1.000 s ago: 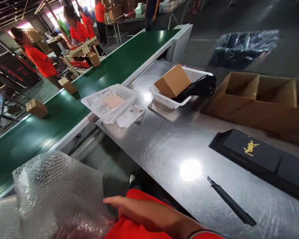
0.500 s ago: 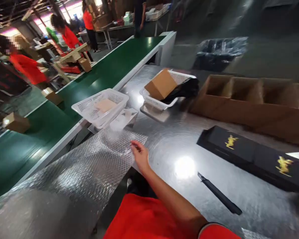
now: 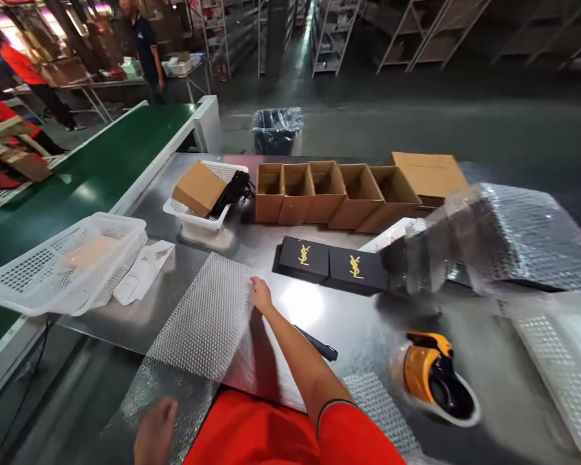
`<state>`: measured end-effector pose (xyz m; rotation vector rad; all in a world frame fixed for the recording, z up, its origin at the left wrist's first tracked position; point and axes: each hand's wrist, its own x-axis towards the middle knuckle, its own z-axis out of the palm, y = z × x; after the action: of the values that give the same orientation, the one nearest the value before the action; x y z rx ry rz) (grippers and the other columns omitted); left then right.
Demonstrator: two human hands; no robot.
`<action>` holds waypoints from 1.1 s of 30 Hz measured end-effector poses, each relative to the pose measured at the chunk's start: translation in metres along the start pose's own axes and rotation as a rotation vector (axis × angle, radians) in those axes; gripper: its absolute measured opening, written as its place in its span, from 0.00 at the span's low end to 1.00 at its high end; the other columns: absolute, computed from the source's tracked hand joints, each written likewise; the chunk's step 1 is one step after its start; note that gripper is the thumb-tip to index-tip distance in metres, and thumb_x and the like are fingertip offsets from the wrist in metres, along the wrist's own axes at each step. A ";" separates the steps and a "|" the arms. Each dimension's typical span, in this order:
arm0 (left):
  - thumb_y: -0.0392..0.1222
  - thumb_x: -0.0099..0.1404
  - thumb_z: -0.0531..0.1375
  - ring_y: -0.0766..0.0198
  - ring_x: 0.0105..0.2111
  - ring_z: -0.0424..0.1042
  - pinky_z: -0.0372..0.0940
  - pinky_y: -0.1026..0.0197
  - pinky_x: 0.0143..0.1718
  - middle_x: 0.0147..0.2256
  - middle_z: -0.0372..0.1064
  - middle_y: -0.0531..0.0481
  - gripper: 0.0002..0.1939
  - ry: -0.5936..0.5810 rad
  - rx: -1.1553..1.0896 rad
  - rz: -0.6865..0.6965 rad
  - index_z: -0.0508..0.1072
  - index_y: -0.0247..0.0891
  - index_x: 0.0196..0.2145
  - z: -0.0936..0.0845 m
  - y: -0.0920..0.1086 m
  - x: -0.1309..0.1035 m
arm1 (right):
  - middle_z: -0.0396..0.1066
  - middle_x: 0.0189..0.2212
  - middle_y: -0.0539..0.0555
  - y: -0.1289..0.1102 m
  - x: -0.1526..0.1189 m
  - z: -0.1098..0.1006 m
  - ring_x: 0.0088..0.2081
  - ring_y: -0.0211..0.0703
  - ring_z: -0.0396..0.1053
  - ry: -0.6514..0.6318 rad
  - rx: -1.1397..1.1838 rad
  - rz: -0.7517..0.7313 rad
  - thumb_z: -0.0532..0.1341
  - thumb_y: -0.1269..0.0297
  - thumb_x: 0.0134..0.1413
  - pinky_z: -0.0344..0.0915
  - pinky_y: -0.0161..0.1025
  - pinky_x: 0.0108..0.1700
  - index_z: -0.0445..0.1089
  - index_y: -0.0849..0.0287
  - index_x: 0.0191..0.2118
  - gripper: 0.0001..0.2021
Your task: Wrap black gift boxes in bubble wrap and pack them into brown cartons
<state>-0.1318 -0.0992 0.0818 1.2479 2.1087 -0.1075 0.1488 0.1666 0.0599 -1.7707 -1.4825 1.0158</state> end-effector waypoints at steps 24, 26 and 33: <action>0.38 0.60 0.59 0.39 0.69 0.34 0.58 0.37 0.57 0.71 0.31 0.47 0.41 0.076 0.606 0.159 0.47 0.52 0.67 0.026 0.119 0.096 | 0.73 0.49 0.66 0.051 0.150 -0.238 0.53 0.66 0.67 -0.559 -0.926 -0.155 0.70 0.42 0.34 0.50 0.62 0.60 0.73 0.61 0.47 0.35; 0.38 0.60 0.59 0.39 0.69 0.34 0.58 0.37 0.57 0.71 0.32 0.47 0.41 0.076 0.610 0.154 0.47 0.52 0.67 0.026 0.118 0.095 | 0.68 0.55 0.68 0.046 0.106 -0.225 0.58 0.69 0.61 -0.394 -0.943 -0.327 0.69 0.41 0.36 0.42 0.65 0.62 0.72 0.62 0.47 0.35; 0.39 0.61 0.60 0.39 0.69 0.35 0.58 0.34 0.57 0.71 0.32 0.47 0.41 0.072 0.548 0.174 0.48 0.53 0.67 0.016 0.127 0.089 | 0.67 0.54 0.67 0.048 -0.040 -0.176 0.55 0.64 0.61 -0.097 -0.846 -0.467 0.66 0.56 0.47 0.53 0.57 0.57 0.68 0.59 0.37 0.14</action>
<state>-0.0497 0.0297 0.0501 1.7660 2.0903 -0.6036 0.3209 0.1220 0.1180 -1.7333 -2.4713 0.2260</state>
